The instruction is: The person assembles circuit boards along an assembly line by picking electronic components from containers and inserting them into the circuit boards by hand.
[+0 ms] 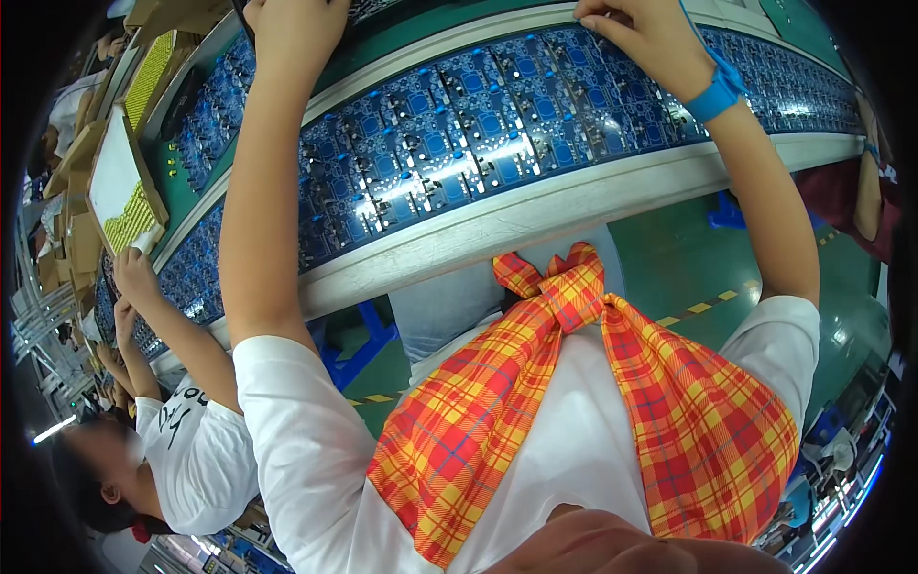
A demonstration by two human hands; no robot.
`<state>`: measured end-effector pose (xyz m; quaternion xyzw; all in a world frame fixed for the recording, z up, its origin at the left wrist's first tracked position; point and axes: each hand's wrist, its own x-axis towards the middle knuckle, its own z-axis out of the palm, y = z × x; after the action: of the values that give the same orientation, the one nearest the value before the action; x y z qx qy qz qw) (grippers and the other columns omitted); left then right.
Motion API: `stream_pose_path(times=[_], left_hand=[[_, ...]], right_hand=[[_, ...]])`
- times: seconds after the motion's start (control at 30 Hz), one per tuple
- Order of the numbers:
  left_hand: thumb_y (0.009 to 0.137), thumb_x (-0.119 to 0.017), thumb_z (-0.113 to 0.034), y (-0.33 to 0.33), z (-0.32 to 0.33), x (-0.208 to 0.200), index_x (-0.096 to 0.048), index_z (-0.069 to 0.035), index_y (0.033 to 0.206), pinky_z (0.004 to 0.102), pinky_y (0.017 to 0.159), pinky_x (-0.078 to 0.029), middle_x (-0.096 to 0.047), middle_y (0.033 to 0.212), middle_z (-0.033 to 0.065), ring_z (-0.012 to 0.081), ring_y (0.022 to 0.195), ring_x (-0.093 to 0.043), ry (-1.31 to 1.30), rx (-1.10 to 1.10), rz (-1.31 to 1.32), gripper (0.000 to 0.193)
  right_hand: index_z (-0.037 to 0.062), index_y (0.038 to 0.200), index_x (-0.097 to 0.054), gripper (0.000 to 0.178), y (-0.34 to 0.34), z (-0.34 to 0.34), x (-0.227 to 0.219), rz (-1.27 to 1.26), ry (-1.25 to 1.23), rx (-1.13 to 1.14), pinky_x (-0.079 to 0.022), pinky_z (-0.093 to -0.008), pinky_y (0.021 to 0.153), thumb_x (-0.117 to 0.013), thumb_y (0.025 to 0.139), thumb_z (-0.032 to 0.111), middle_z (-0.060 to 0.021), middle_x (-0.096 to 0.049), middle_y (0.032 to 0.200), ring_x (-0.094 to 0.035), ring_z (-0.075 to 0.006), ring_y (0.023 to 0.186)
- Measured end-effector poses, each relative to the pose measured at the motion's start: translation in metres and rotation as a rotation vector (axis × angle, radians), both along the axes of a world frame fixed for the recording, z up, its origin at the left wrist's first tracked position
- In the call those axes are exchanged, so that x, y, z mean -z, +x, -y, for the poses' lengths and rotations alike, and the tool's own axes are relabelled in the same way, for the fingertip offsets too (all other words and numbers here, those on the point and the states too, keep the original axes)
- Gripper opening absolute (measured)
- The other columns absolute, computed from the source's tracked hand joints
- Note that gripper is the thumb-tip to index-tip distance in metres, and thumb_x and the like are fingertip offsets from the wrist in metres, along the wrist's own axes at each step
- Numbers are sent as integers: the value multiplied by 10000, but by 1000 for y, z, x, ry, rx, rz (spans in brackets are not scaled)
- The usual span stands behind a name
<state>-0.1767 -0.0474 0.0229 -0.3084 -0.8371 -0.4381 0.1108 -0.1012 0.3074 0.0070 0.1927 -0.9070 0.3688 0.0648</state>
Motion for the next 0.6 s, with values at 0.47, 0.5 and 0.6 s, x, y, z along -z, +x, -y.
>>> stream_pose_path(times=[0.47,0.5,0.6], left_hand=[[916,-689,-132,71,-71,-39,-719,-25,924,419,729,-505,-696,771,158,367,744,-682,-145,-185,-256,111],[916,-687,-127,76,-76,-41,-725,-27,928,419,736,-495,-702,789,159,356,761,-687,-187,-107,-224,108],[911,-679,-118,80,-88,-34,-733,-41,929,417,761,-469,-706,838,140,325,811,-682,-240,24,-170,96]], right_hand=[[25,890,-744,97,-4,11,-26,-127,382,-145,-545,-450,798,-688,843,88,-178,-714,884,-686,-376,873],[26,889,-744,97,-5,10,-25,-119,377,-152,-545,-451,799,-685,845,89,-179,-713,888,-686,-376,874],[28,892,-746,103,-14,-3,-3,-386,67,-343,-544,-451,801,-677,845,88,-178,-714,890,-685,-381,880]])
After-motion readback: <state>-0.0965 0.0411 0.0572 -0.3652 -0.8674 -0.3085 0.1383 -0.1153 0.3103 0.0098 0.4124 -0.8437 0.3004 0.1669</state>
